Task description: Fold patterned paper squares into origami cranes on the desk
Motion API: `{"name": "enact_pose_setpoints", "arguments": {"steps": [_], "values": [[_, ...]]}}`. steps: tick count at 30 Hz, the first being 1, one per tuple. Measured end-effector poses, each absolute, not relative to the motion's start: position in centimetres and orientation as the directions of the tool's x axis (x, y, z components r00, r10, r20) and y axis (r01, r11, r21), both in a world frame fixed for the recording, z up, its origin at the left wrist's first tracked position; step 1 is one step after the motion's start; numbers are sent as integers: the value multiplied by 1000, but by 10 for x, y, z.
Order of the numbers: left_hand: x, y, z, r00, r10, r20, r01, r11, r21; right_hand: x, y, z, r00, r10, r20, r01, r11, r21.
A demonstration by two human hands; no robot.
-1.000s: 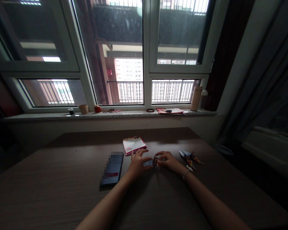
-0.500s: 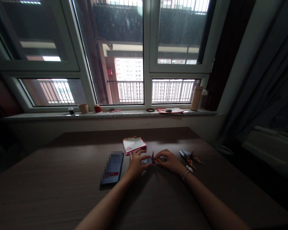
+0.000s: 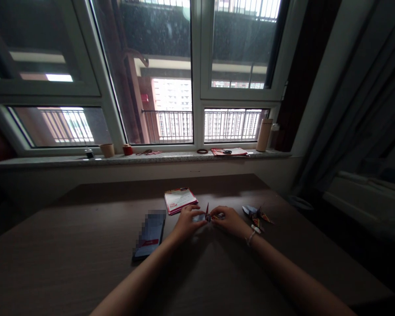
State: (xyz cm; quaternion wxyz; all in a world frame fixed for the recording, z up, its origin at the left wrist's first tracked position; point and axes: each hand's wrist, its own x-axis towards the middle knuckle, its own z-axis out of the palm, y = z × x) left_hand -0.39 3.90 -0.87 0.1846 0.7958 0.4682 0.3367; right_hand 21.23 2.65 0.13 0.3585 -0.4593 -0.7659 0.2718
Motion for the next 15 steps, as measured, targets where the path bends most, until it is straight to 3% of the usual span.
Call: {"name": "enact_pose_setpoints", "arguments": {"steps": [8,15], "values": [[22,49,-4,406,849,338,608,-527,594,235,12,1,-241,911,334,574,411,-708],[62,58,-4,463,808,366,565,-586,580,262,-5,0,-136,882,452,664,420,-619]]}}
